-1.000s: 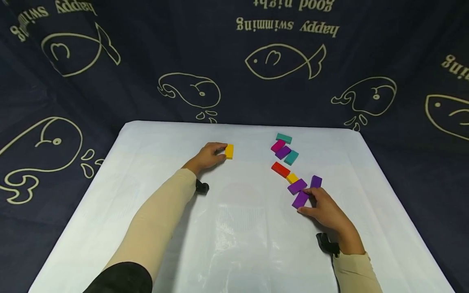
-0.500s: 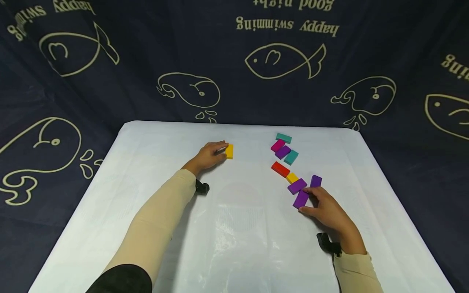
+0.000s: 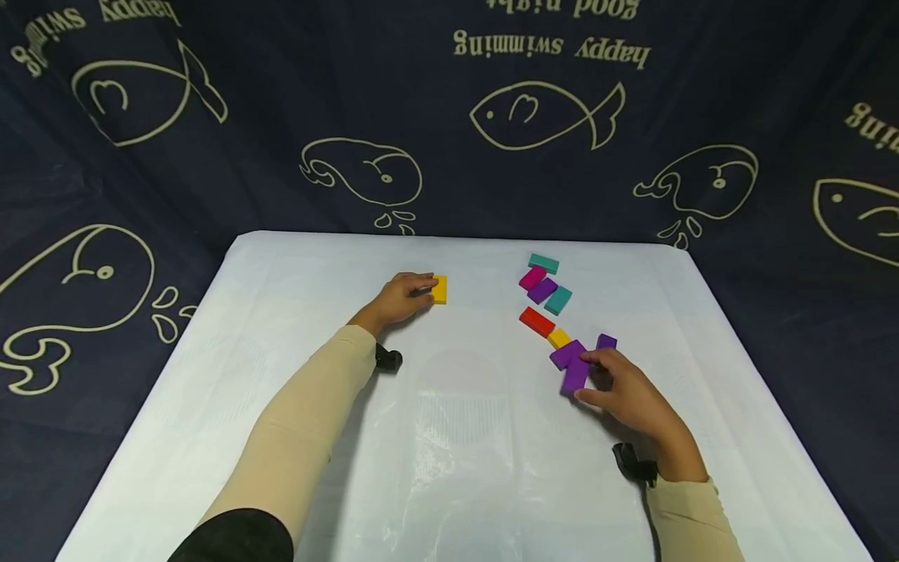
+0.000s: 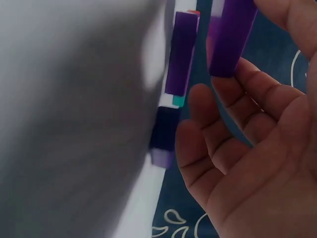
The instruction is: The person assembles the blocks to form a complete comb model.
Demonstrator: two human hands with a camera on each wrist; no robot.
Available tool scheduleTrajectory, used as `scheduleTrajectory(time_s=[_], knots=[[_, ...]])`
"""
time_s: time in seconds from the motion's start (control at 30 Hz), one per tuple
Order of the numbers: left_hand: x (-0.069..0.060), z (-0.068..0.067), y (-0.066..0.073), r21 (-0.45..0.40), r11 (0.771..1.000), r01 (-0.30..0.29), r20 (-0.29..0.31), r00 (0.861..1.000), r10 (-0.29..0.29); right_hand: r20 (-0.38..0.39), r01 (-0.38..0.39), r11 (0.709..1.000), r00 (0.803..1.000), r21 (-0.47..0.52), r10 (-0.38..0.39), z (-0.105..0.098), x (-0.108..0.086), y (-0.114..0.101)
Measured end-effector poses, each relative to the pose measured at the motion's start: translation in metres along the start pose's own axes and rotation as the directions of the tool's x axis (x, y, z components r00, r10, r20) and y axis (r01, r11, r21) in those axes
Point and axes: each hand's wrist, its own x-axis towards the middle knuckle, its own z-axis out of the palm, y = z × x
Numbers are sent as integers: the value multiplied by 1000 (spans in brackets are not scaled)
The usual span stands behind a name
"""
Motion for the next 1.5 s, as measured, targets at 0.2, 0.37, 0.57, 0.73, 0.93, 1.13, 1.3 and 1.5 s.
scheduleTrajectory(time_s=[0.2,0.37,0.57,0.73,0.93,1.13,1.3,1.5], knots=[[-1,-2,0,-11,1000,5,-1,1000,-5,18,55,998,998,38,-56,-1,19,-13],[0,-2,-5,20,1000,6,0,1000,-6,39,114,987,992,113,-119,6,46,-34],[1,0,-8,10,1000,14,-11,1000,-14,76,183,963,977,200,-201,30,92,-60],[2,6,-5,-7,1000,0,-12,1000,-1,103,164,973,978,165,-182,52,123,-79],[0,11,-2,-5,1000,5,-4,1000,-5,124,159,965,974,208,-187,76,148,-98],[0,9,-1,5,1000,-2,5,1000,2,140,161,959,970,233,-196,103,168,-105],[2,5,-2,23,999,-43,-1,999,44,124,132,975,980,180,-156,116,174,-109],[3,1,-3,25,998,-55,-19,998,55,110,91,990,989,109,-103,122,178,-115]])
